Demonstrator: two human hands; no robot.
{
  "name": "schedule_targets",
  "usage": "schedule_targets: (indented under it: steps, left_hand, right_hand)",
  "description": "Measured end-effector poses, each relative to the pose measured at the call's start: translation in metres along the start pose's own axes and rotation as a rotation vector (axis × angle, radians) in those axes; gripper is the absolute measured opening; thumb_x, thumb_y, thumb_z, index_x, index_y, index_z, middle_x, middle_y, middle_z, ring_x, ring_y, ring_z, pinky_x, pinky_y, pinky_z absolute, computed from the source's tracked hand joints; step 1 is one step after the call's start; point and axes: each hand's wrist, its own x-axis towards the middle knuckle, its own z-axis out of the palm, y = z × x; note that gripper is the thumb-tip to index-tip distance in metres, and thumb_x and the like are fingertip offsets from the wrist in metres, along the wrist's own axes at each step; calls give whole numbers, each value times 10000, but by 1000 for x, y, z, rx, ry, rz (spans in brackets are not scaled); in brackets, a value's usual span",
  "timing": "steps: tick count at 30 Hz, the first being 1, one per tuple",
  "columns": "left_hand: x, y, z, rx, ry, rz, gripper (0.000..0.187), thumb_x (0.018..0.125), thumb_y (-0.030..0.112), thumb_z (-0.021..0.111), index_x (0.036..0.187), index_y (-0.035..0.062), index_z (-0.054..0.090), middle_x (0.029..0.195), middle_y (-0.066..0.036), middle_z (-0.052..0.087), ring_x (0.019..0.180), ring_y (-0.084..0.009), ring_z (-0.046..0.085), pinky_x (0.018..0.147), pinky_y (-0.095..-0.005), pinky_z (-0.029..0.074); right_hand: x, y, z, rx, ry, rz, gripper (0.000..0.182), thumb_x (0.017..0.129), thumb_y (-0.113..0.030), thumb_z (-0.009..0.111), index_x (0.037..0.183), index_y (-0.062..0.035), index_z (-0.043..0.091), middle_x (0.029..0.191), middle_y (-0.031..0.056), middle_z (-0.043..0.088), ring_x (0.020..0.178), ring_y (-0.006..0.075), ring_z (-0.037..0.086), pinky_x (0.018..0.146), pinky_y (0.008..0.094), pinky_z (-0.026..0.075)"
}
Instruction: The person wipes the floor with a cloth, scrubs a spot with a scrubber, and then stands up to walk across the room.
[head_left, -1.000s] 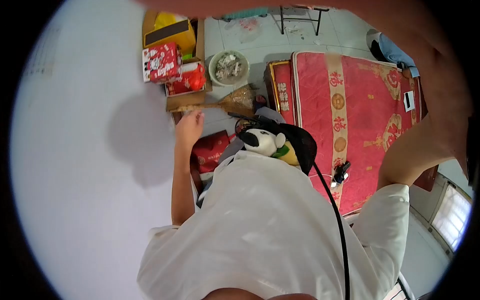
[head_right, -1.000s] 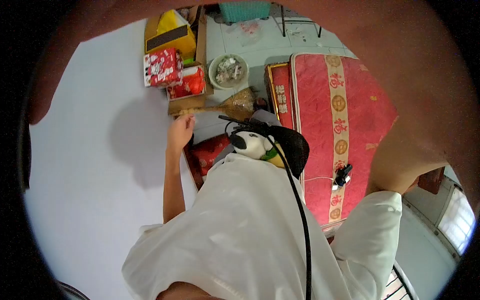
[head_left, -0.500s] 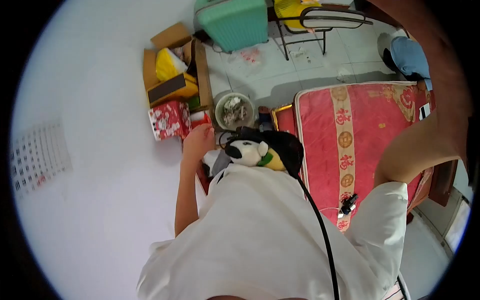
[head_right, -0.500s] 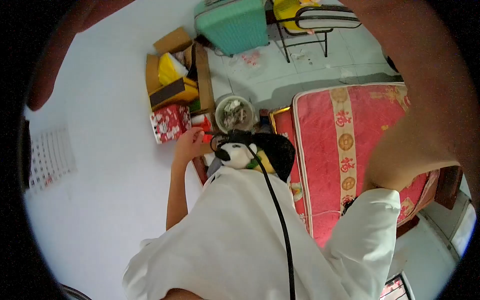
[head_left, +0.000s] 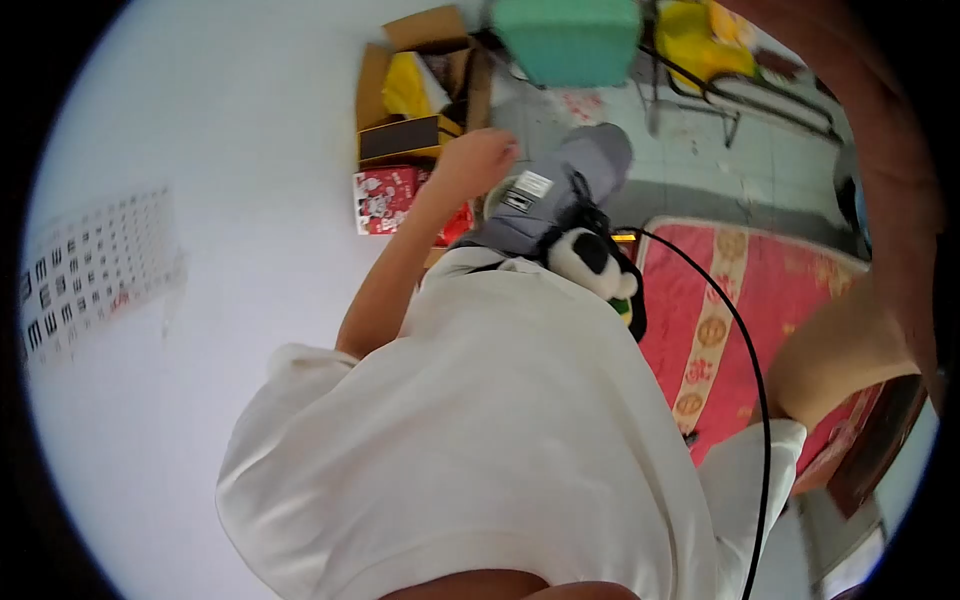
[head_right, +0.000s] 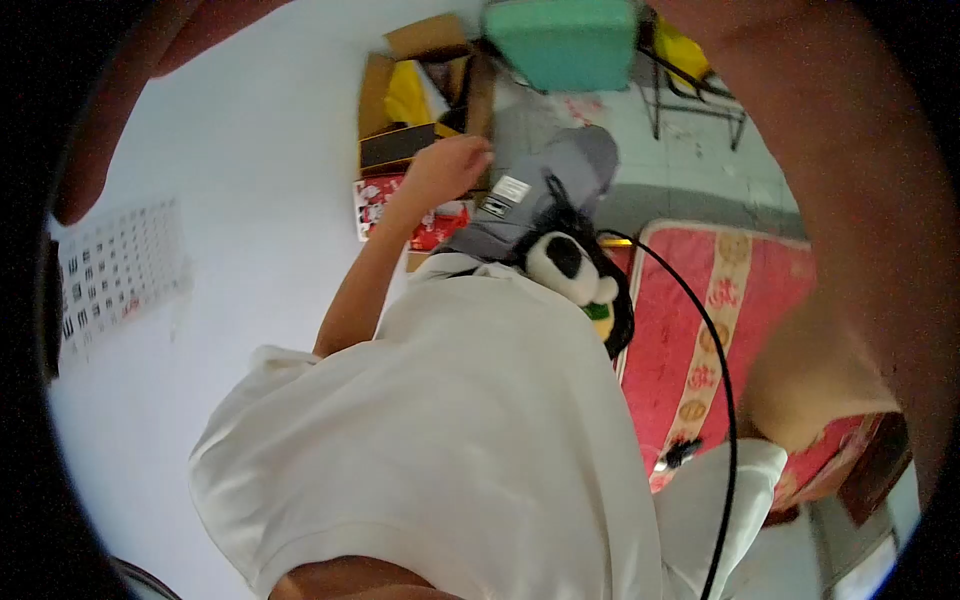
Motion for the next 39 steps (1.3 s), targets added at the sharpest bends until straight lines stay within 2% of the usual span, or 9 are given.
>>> schedule_targets:
  steps: [10,15,17,23,27,31,33,37,39]
  left_hand:
    - [82,-30,24,-181,-15,-38,282,962,306,563,1087,75,665,995,-163,679,959,-383,647,808,-503,522]
    - [168,-19,38,-203,-173,175,421,967,408,560,1205,64,610,1131,-199,639,1063,-395,617,851,-492,516]
    - [191,-26,37,-425,-235,221,553,976,480,549,1283,20,580,1206,-224,616,1133,-395,584,954,-467,480]
    - [219,-31,38,-737,-401,313,605,927,526,604,1248,13,620,1222,-216,625,1133,-397,583,967,-456,471]
    - [231,-22,28,-1061,-274,337,505,864,535,672,1098,88,683,1046,-164,663,1003,-347,629,868,-419,480]
    - [243,-7,5,-1123,-267,424,380,860,460,708,902,82,701,964,-79,696,931,-275,659,821,-398,488]
    - [241,0,-4,-1267,-304,434,405,872,457,705,917,55,698,921,-90,714,864,-252,677,761,-382,501]
    - [236,9,-59,-1229,-284,586,412,911,455,676,968,49,717,859,-94,725,801,-223,677,696,-358,500]
    - [231,21,-93,-1286,-224,611,411,925,459,655,894,49,681,790,-117,689,748,-275,653,660,-394,486]
  right_hand:
    - [161,22,-36,79,-316,65,718,1008,-427,485,1509,19,231,1535,303,299,1349,413,467,1140,490,379]
    - [245,39,-108,116,-307,111,721,1014,-419,478,1514,28,216,1541,309,286,1353,417,463,1143,491,377]
    - [282,50,-134,136,-282,134,722,1016,-416,475,1517,32,210,1544,312,281,1355,418,461,1144,491,376]
    - [346,61,-168,164,-228,221,726,1023,-407,466,1523,43,193,1552,318,266,1360,423,455,1148,492,373]
    - [369,66,-171,212,-174,278,729,1027,-402,460,1527,50,181,1557,323,256,1363,426,452,1151,493,371]
    - [350,65,-196,405,47,387,732,1032,-396,454,1532,57,169,1562,328,245,1366,429,448,1153,494,370]
    - [313,82,-238,-78,-81,272,893,934,-448,603,1497,123,209,1514,360,313,1349,429,464,1182,506,302]
    - [230,137,-269,-464,302,448,667,1020,-453,423,1461,47,410,1445,244,496,1318,341,520,1181,468,297]
    - [160,160,-295,-640,275,588,601,1023,-403,498,1428,39,464,1391,217,554,1293,318,539,1129,415,371]
